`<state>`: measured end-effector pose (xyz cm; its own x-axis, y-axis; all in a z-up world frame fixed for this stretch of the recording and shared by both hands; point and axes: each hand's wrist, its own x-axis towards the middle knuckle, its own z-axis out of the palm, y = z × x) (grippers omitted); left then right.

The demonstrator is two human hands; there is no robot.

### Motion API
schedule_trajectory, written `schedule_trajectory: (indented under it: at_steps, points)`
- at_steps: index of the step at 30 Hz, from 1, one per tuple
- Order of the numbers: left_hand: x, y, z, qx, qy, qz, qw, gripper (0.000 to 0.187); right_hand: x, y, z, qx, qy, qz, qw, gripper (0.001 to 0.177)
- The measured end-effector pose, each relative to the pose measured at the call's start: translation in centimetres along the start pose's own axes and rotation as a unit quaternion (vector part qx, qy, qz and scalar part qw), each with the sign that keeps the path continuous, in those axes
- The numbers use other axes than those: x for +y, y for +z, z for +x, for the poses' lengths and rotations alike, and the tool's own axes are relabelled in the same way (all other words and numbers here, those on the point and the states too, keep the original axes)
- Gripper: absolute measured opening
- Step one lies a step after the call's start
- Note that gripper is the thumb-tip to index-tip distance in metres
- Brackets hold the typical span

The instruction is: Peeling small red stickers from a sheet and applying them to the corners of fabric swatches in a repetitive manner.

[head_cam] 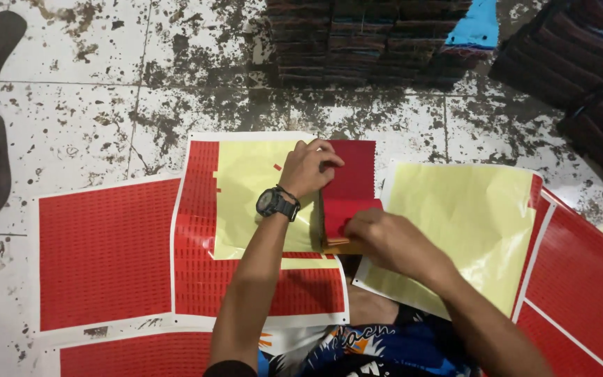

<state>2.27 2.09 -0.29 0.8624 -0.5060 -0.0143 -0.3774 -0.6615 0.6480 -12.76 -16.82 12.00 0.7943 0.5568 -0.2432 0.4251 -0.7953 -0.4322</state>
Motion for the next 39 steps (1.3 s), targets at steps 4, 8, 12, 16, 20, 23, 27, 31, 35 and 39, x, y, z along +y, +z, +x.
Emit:
schedule_trajectory:
  at_steps: [4,8,12,16,20,23,27,31,35,39]
  points:
    - [0.7,-0.2,-0.3,0.0,0.004,0.021,1.0,0.026,1.3,5.1,0.5,0.02,-0.017,-0.044,0.999,0.018]
    - [1.2,-0.7,-0.7,0.006,0.012,0.064,0.998,0.026,1.4,6.5,1.0,-0.005,-0.022,-0.059,0.998,0.032]
    - [0.2,0.3,-0.5,0.024,0.047,0.09,0.995,0.027,1.5,7.3,1.0,0.041,-0.051,-0.056,0.996,0.023]
    - [1.6,-0.3,-0.4,0.01,0.066,0.096,0.993,0.026,0.9,3.4,-0.1,0.072,-0.059,-0.01,0.996,0.027]
    - [4.7,0.2,0.6,0.04,0.087,0.127,0.987,0.023,3.4,-2.0,-3.3,0.162,0.033,0.11,0.98,0.043]
    - [10.4,1.0,1.4,0.036,0.143,0.047,0.988,0.023,8.0,-3.6,-7.5,0.281,0.177,0.163,0.929,0.053]
    - [18.1,5.3,2.3,-0.025,0.193,-0.156,0.969,0.029,18.9,0.5,-13.7,0.482,0.366,0.172,0.778,0.047]
    - [26.1,10.9,1.0,-0.042,0.189,-0.22,0.956,0.037,21.0,2.9,-16.0,0.539,0.459,0.168,0.686,0.026]
    - [29.0,13.1,-1.1,-0.169,0.161,-0.089,0.968,0.071,21.7,6.5,-15.9,0.464,0.529,0.207,0.68,0.037]
    - [30.3,12.7,-3.8,-0.211,0.138,-0.044,0.967,0.073,18.8,6.4,-16.4,0.497,0.515,0.206,0.667,0.032]
